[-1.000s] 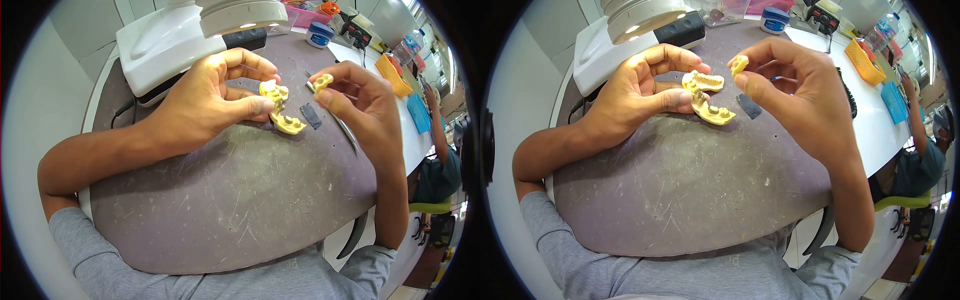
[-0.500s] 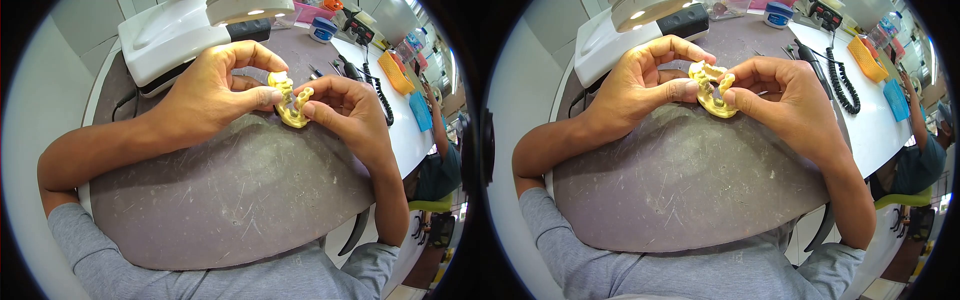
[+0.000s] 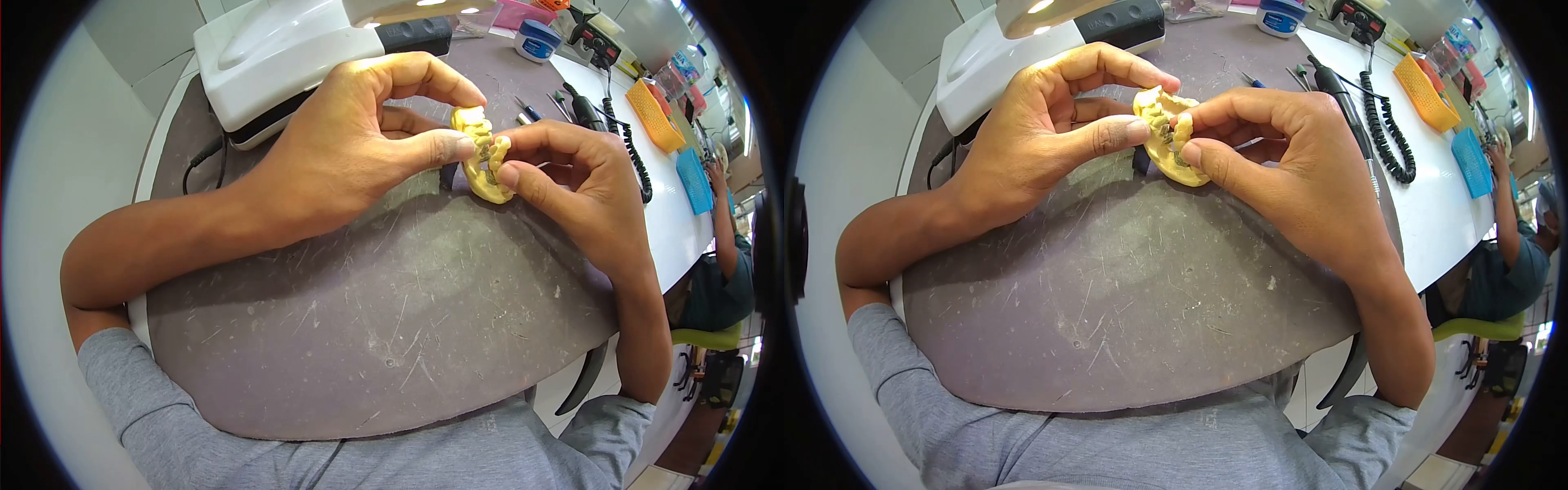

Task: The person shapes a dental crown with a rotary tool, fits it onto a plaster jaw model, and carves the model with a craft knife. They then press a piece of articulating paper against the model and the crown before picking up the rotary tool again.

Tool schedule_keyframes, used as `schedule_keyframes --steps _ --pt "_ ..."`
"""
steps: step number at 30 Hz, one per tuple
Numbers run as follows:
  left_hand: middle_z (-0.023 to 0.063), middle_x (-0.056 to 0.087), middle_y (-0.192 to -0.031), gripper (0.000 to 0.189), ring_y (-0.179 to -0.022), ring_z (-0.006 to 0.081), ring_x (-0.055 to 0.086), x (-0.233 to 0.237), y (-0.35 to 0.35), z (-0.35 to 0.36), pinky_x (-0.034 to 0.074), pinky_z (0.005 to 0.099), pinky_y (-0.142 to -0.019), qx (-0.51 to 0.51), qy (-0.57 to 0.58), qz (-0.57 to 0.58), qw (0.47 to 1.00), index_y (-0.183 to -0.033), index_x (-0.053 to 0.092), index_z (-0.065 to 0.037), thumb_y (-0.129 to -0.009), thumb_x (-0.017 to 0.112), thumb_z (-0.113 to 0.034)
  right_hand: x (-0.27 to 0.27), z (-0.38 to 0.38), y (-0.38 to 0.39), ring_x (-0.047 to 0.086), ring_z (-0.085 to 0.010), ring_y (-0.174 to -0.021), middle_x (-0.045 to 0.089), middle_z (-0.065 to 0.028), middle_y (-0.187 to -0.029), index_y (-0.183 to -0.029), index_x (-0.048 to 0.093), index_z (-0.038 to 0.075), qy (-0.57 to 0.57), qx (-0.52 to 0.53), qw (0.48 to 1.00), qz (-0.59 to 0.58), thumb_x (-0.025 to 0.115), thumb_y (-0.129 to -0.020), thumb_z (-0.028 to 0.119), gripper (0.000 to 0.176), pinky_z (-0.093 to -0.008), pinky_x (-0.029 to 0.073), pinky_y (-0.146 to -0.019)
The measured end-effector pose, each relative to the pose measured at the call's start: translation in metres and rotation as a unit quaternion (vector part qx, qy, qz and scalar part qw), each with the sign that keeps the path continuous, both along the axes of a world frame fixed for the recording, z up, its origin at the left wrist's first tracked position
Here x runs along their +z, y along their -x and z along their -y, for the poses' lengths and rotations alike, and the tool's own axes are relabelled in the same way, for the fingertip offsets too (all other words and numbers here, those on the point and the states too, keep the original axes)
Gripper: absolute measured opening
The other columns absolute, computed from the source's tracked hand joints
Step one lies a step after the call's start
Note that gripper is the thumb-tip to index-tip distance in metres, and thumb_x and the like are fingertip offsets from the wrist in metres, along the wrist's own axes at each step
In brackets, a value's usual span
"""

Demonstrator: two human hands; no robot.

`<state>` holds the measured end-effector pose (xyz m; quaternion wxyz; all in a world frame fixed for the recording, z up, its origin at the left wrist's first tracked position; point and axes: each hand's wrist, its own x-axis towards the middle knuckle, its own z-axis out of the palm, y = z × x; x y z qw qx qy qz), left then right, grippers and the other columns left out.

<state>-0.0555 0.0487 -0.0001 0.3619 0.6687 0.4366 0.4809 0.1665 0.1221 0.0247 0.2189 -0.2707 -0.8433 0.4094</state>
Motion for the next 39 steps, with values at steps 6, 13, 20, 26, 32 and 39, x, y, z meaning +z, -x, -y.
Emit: schedule_keyframes --steps 6,13,20,26,32,39 --pt "0.0154 0.061 -0.125 0.034 -0.114 0.0215 0.064 -0.0009 -0.0005 -0.0006 0.054 0.0342 -0.101 -0.007 -0.002 0.011 1.0 -0.121 0.058 0.003 -0.092 0.07 -0.01 -0.0013 0.0011 0.001 0.068 -0.0112 -0.09 0.072 -0.0075 -0.098 -0.106 0.072 -0.003 -0.02 0.003 1.0 -0.003 0.072 -0.09 0.008 0.02 -0.0259 0.054 -0.086" --pt "0.0154 0.061 -0.125 0.034 -0.114 0.0212 0.063 -0.0026 0.001 -0.0015 0.054 0.0347 -0.1 -0.005 -0.011 -0.005 1.0 -0.121 0.058 0.003 -0.092 0.07 -0.011 -0.0025 0.0019 0.0019 0.068 -0.012 -0.089 0.072 -0.0068 -0.098 -0.106 0.072 -0.002 -0.051 0.015 0.999 -0.01 0.071 -0.09 0.009 0.02 -0.0265 0.054 -0.086" --pt "0.0138 0.061 -0.124 0.034 -0.111 0.0198 0.065 -0.0015 -0.0003 0.0003 0.054 0.0331 -0.099 -0.004 0.003 0.017 1.0 -0.121 0.058 0.003 -0.092 0.07 -0.011 -0.0037 0.0037 0.0007 0.067 -0.0114 -0.093 0.071 -0.0055 -0.1 -0.113 0.07 -0.001 -0.054 0.004 0.998 -0.032 0.071 -0.09 0.013 0.026 -0.0273 0.054 -0.087" --pt "0.0138 0.061 -0.123 0.034 -0.111 0.0195 0.065 -0.0014 -0.0001 0.001 0.054 0.0327 -0.098 -0.003 0.004 0.011 1.0 -0.121 0.058 0.003 -0.093 0.07 -0.011 -0.0034 0.0042 0.0029 0.067 -0.0102 -0.091 0.071 -0.004 -0.098 -0.108 0.07 0.0 -0.06 -0.009 0.998 -0.017 0.072 -0.091 0.017 0.024 -0.0274 0.054 -0.085" --pt "0.0138 0.062 -0.122 0.034 -0.109 0.0191 0.065 -0.0024 0.0002 0.0002 0.055 0.0325 -0.098 -0.002 0.004 0.012 1.0 -0.12 0.059 0.003 -0.093 0.07 -0.012 -0.0046 0.005 0.007 0.067 -0.0097 -0.087 0.071 -0.0031 -0.094 -0.104 0.072 0.001 -0.078 -0.005 0.997 -0.014 0.072 -0.09 0.018 0.021 -0.0261 0.053 -0.082" --pt "0.0138 0.063 -0.121 0.034 -0.108 0.0185 0.065 -0.0035 0.0005 -0.0008 0.054 0.0327 -0.097 -0.001 -0.012 0.002 1.0 -0.119 0.059 0.003 -0.093 0.07 -0.014 -0.0048 0.0052 0.0072 0.067 -0.0093 -0.085 0.071 -0.0025 -0.093 -0.103 0.072 0.002 -0.086 -0.006 0.996 -0.009 0.073 -0.09 0.017 0.02 -0.0257 0.053 -0.081"
